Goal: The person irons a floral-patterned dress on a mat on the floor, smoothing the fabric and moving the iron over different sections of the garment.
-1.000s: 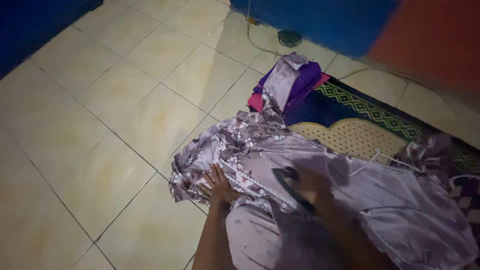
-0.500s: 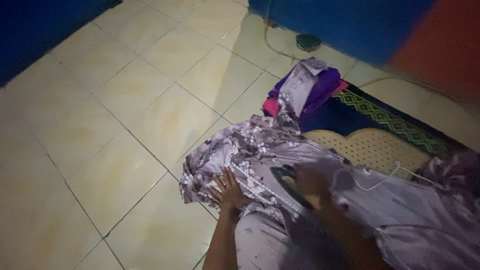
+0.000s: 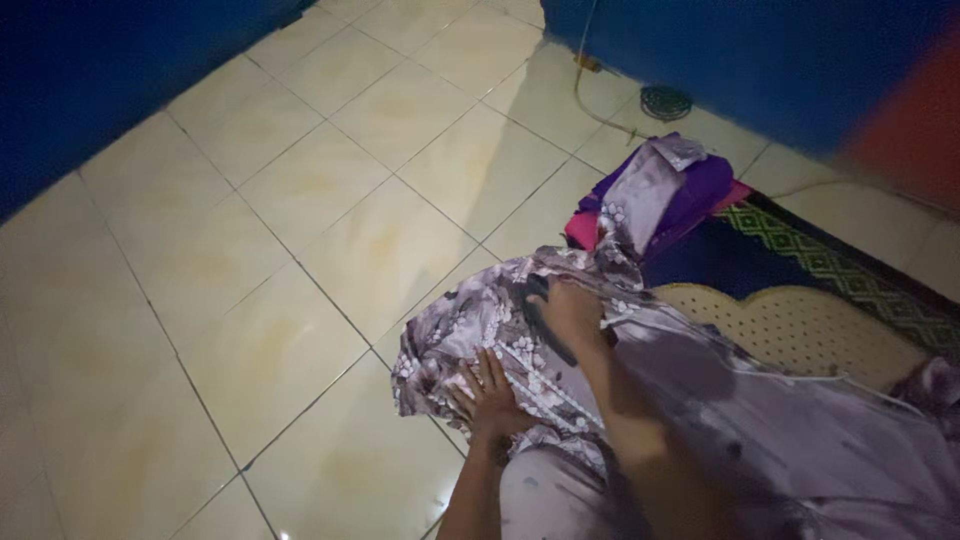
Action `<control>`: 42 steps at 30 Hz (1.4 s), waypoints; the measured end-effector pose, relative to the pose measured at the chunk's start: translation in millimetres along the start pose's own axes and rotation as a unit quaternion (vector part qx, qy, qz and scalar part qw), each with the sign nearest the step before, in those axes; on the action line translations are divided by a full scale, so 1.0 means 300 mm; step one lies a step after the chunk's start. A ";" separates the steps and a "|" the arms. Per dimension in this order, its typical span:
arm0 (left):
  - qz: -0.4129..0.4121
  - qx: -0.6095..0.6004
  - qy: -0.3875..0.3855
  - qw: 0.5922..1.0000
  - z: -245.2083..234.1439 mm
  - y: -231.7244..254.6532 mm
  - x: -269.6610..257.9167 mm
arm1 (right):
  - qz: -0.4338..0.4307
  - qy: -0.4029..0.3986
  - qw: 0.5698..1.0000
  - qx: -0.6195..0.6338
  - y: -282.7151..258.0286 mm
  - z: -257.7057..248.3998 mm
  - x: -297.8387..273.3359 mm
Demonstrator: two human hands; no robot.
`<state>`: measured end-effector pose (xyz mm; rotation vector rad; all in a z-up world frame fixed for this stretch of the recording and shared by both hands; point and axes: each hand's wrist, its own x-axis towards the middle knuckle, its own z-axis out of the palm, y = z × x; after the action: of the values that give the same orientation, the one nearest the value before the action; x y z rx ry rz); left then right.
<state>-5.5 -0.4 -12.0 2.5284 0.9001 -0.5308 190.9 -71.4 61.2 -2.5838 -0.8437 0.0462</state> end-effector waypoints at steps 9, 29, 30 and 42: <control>-0.004 -0.002 0.007 1.000 -0.015 0.008 -0.023 | 0.094 -0.097 0.991 -0.003 -0.003 -0.076 -0.290; -0.007 -0.008 -0.017 1.000 -0.066 0.028 -0.045 | -0.029 -0.102 0.994 -0.014 -0.060 0.081 0.107; -0.007 -0.016 -0.012 1.000 -0.062 0.028 -0.051 | -0.019 -0.106 0.994 0.016 -0.039 0.059 0.043; 0.008 -0.011 0.013 1.000 -0.068 0.028 -0.061 | 0.005 0.017 0.999 -0.035 -0.050 0.078 -0.093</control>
<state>-8.7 -5.6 16.1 2.5259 0.8887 -0.4795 156.0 -67.6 43.1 -2.6459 -0.8350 -0.0258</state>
